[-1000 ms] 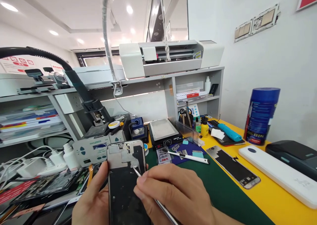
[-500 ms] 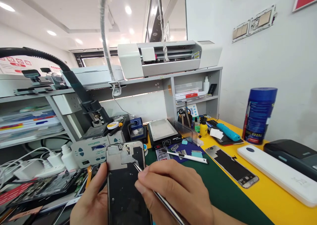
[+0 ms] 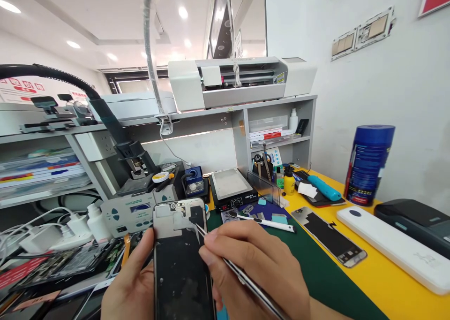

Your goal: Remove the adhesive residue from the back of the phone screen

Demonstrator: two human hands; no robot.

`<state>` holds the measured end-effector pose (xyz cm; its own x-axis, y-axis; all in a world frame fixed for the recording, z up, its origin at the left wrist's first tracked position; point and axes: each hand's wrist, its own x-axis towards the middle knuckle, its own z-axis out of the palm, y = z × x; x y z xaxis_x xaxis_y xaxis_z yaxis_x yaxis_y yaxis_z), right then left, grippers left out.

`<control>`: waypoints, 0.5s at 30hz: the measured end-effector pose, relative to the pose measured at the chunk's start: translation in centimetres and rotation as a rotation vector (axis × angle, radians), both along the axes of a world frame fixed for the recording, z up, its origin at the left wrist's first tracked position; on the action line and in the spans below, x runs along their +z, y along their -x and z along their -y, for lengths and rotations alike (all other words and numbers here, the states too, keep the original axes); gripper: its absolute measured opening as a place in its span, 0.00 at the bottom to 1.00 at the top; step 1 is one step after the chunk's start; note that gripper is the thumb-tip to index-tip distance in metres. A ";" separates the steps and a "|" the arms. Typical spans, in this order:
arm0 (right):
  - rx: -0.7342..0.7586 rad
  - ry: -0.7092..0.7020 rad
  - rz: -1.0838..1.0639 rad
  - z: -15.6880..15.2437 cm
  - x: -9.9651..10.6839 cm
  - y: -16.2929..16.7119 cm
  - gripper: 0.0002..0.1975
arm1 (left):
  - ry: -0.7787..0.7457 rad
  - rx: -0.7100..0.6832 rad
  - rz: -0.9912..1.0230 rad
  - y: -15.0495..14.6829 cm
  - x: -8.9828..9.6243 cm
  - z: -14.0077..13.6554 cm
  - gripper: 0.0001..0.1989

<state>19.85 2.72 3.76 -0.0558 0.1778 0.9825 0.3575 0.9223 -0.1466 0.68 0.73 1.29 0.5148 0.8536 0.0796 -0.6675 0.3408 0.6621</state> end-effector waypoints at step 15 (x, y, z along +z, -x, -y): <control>-0.076 0.069 -0.015 0.2 -1.0 0.3 0.11 | 0.005 -0.011 0.120 0.7 0.6 -0.2 0.44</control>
